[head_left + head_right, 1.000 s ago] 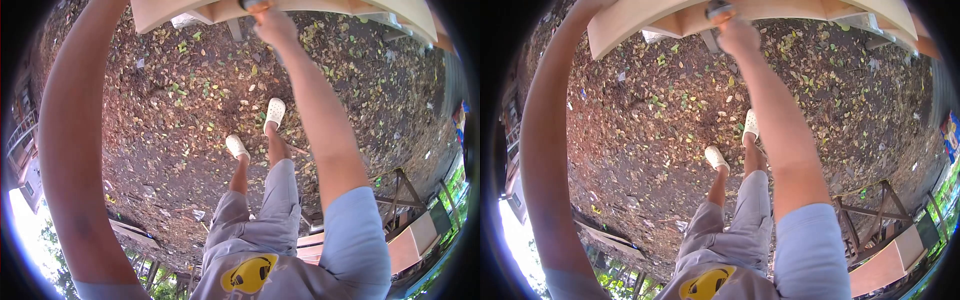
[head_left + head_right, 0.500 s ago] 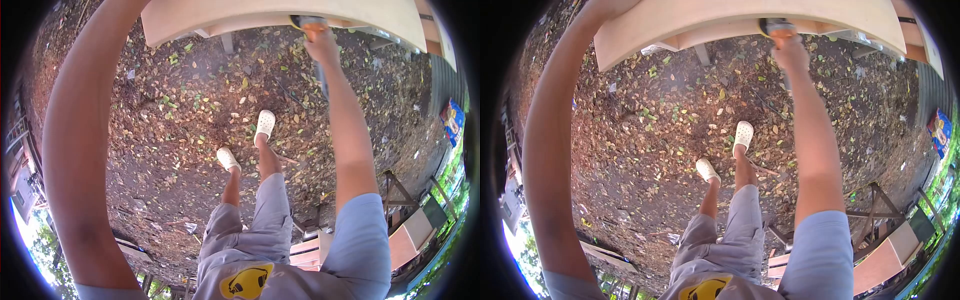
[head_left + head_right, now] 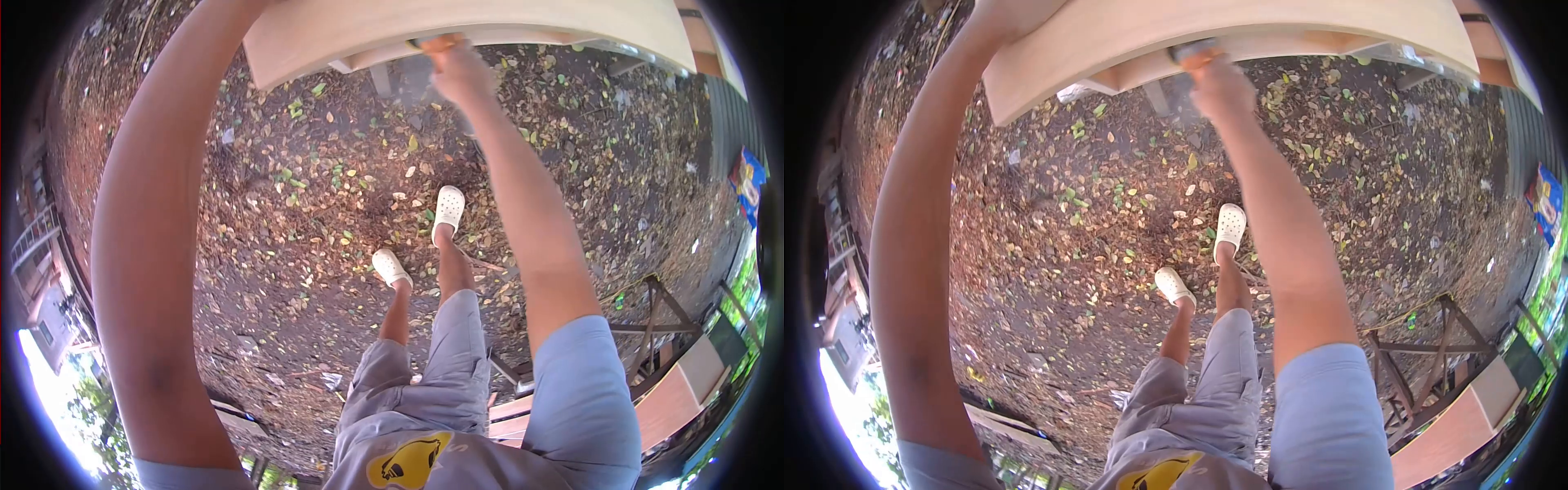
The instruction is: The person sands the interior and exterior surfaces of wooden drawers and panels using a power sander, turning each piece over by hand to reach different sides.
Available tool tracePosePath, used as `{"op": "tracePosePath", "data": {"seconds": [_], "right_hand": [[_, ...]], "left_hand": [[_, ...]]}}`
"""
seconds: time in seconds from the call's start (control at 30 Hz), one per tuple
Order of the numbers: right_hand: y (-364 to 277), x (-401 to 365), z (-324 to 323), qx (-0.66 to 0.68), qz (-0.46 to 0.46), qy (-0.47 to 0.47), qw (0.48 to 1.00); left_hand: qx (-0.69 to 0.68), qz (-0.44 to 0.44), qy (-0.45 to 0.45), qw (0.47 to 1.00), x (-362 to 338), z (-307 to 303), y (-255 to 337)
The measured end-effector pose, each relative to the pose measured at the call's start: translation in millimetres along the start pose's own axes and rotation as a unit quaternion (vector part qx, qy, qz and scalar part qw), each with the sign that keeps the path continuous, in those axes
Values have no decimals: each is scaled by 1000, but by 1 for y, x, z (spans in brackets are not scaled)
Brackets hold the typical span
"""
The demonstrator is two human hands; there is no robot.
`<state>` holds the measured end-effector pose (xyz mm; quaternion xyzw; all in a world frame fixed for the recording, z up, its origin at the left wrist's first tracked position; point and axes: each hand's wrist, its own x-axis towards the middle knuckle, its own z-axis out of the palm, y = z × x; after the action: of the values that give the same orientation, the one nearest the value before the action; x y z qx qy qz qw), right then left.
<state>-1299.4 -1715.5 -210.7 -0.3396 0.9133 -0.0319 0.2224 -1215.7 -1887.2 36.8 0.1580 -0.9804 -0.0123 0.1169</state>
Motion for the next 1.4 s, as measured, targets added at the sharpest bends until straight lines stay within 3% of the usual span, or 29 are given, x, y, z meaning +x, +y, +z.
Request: {"op": "tracePosePath", "data": {"seconds": [0.1,0.17,0.23,0.33,0.43,0.63,0.73,0.83,0.93,1.0,1.07,1.13,1.17,1.2,1.3,1.4], "right_hand": [[-36,-15,10,53,-72,43,995],[-55,-14,17,79,-35,34,996],[-61,-13,21,125,20,76,989],[-47,-2,15,136,48,96,985],[-19,22,6,183,84,86,976],[90,54,-32,93,97,87,987],[157,67,-50,75,108,100,986],[168,80,-80,32,113,93,989],[120,112,-48,47,91,155,983],[68,120,-33,231,96,120,961],[15,103,-19,167,60,159,971],[-26,70,-39,208,108,64,970],[-42,63,-34,171,78,85,978],[-54,57,-27,135,46,106,984],[-68,59,-23,205,66,28,976],[-37,71,-28,220,45,30,974]], "left_hand": [[26,-25,-39,999,11,4,-7],[20,-23,-58,998,11,-1,-7],[-63,60,-8,996,21,22,-41],[-38,115,15,992,22,22,-40],[-20,130,14,991,24,24,-41],[28,134,-23,990,23,18,-35],[-22,143,-24,989,25,20,-40],[-18,150,-20,988,24,17,-33],[-20,152,-23,988,25,18,-33],[-22,148,-28,988,27,15,-35],[-32,146,-36,988,29,13,-34],[-41,144,-38,988,32,15,-39],[-45,144,-38,988,33,16,-40],[-40,142,-38,988,33,15,-38],[-30,134,-36,990,30,13,-33],[-30,126,-36,991,29,14,-34]]}}
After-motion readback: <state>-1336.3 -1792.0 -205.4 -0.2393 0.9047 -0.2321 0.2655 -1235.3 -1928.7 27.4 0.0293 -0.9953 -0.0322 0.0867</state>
